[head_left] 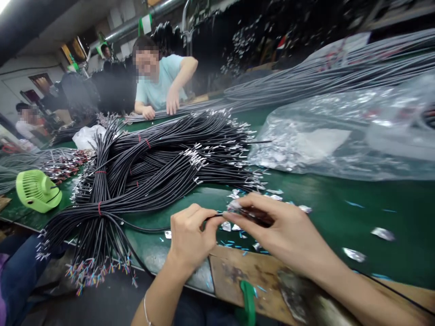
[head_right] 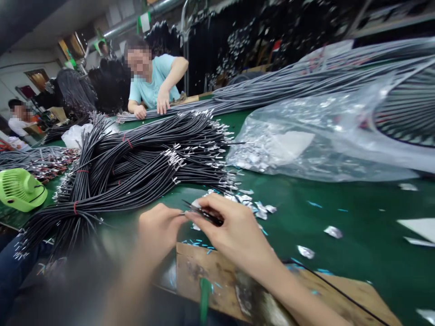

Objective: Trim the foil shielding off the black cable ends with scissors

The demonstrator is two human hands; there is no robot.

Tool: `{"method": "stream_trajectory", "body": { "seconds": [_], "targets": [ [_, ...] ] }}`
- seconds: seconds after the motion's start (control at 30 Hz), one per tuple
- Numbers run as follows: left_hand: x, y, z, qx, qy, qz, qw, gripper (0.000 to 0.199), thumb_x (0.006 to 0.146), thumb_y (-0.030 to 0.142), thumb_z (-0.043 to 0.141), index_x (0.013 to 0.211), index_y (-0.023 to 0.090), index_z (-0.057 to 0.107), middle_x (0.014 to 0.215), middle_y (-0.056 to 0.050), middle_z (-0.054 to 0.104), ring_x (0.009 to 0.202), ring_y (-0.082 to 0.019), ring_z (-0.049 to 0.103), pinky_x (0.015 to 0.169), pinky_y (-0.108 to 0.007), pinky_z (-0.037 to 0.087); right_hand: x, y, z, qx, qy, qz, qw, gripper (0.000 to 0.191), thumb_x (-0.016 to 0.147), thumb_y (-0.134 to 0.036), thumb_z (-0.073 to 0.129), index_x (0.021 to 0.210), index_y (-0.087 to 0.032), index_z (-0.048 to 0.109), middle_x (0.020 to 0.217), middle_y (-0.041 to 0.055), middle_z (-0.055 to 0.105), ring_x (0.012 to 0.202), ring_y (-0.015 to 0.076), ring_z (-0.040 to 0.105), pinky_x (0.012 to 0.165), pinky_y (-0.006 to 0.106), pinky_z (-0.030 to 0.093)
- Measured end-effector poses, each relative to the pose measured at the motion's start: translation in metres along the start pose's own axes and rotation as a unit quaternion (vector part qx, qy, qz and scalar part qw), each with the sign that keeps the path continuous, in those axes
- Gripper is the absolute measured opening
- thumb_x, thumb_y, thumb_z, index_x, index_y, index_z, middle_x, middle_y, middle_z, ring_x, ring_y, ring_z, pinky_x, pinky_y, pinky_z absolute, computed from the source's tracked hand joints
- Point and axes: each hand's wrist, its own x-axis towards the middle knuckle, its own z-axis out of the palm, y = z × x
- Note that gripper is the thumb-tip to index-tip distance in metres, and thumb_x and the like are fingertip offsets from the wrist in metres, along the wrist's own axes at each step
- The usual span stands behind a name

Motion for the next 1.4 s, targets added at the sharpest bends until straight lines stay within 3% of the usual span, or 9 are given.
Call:
{"method": "stream_trajectory", "body": {
  "seconds": [0.17, 0.33, 0.57, 0.83, 1.03, 1.1, 1.23, 1.3, 1.4],
  "targets": [
    [0.002, 0.002, -0.002, -0.057, 0.000, -0.035, 0.998, 0.014, 0.079, 0.018, 0.059, 0.069, 0.016, 0.067, 0.061, -0.001, 0.063, 0.053, -0.010, 0.055, 0.050, -0.021, 0.042, 0.004, -0.003, -0.004, 0.046, -0.023, 0.020, 0.998, 0.043, 0.078, -0.057, 0.057, 0.059, -0.018, 0.057, 0.055, 0.0017, 0.052, 0.050, 0.0137, 0.044, 0.046, 0.025, 0.033],
    [0.003, 0.006, -0.009, -0.143, -0.019, -0.081, 0.986, 0.011, 0.075, 0.018, 0.066, 0.064, 0.016, 0.067, 0.058, 0.000, 0.061, 0.052, -0.010, 0.053, 0.049, -0.021, 0.039, 0.008, -0.002, -0.007, 0.221, -0.114, 0.085, 0.965, 0.046, 0.070, -0.060, 0.064, 0.059, -0.017, 0.051, 0.052, -0.0029, 0.042, 0.048, 0.0099, 0.035, 0.045, 0.023, 0.029],
    [-0.003, 0.001, -0.002, -0.141, 0.021, -0.064, 0.988, 0.013, 0.076, 0.021, 0.064, 0.065, 0.016, 0.064, 0.057, 0.001, 0.056, 0.051, -0.008, 0.047, 0.046, -0.020, 0.035, 0.008, 0.001, -0.002, 0.266, -0.132, 0.123, 0.947, 0.040, 0.071, -0.053, 0.066, 0.064, -0.016, 0.053, 0.056, -0.0036, 0.039, 0.050, 0.0090, 0.030, 0.044, 0.022, 0.023],
    [0.003, 0.006, -0.009, -0.192, -0.060, -0.149, 0.968, 0.015, 0.073, 0.019, 0.066, 0.058, 0.016, 0.065, 0.055, 0.003, 0.056, 0.052, -0.008, 0.048, 0.048, -0.019, 0.035, 0.006, -0.005, -0.002, 0.362, -0.174, 0.145, 0.904, 0.050, 0.063, -0.061, 0.070, 0.066, -0.017, 0.047, 0.052, -0.0069, 0.032, 0.046, 0.0067, 0.024, 0.043, 0.021, 0.020],
    [-0.001, 0.006, 0.000, -0.195, -0.013, -0.175, 0.965, 0.019, 0.073, 0.025, 0.067, 0.058, 0.016, 0.059, 0.058, 0.002, 0.054, 0.053, -0.008, 0.045, 0.049, -0.020, 0.035, 0.005, -0.004, 0.002, 0.241, -0.063, 0.125, 0.960, 0.043, 0.067, -0.055, 0.066, 0.060, -0.017, 0.045, 0.058, -0.0025, 0.040, 0.054, 0.0101, 0.034, 0.049, 0.023, 0.028],
    [-0.001, 0.007, 0.001, -0.189, -0.005, -0.178, 0.966, 0.018, 0.073, 0.024, 0.066, 0.058, 0.016, 0.059, 0.058, 0.002, 0.054, 0.053, -0.009, 0.046, 0.049, -0.020, 0.034, 0.003, -0.003, 0.002, 0.266, -0.074, 0.159, 0.948, 0.042, 0.067, -0.054, 0.066, 0.064, -0.018, 0.045, 0.056, -0.0045, 0.037, 0.049, 0.0086, 0.029, 0.046, 0.022, 0.024],
    [0.002, 0.010, -0.003, -0.198, -0.043, -0.214, 0.956, 0.016, 0.075, 0.023, 0.063, 0.060, 0.016, 0.063, 0.056, 0.002, 0.057, 0.052, -0.009, 0.048, 0.047, -0.019, 0.033, 0.002, -0.006, 0.001, 0.357, -0.172, 0.193, 0.898, 0.039, 0.068, -0.052, 0.064, 0.074, -0.018, 0.046, 0.054, -0.0081, 0.030, 0.043, 0.0064, 0.020, 0.042, 0.021, 0.017],
    [0.003, 0.011, -0.003, -0.195, -0.056, -0.219, 0.954, 0.019, 0.077, 0.024, 0.061, 0.060, 0.015, 0.062, 0.055, 0.002, 0.057, 0.051, -0.009, 0.047, 0.046, -0.019, 0.033, 0.005, -0.007, 0.001, 0.323, -0.150, 0.142, 0.924, 0.031, 0.070, -0.045, 0.062, 0.071, -0.017, 0.047, 0.056, -0.0057, 0.035, 0.047, 0.0083, 0.027, 0.046, 0.022, 0.022],
    [0.004, 0.012, 0.001, -0.172, -0.017, -0.185, 0.967, 0.024, 0.077, 0.028, 0.061, 0.058, 0.015, 0.055, 0.053, 0.003, 0.051, 0.050, -0.008, 0.043, 0.048, -0.019, 0.033, 0.009, -0.005, 0.004, 0.200, -0.036, 0.077, 0.976, 0.023, 0.070, -0.034, 0.055, 0.061, -0.018, 0.042, 0.059, -0.0016, 0.041, 0.056, 0.0118, 0.034, 0.052, 0.024, 0.025]
  ]
}}
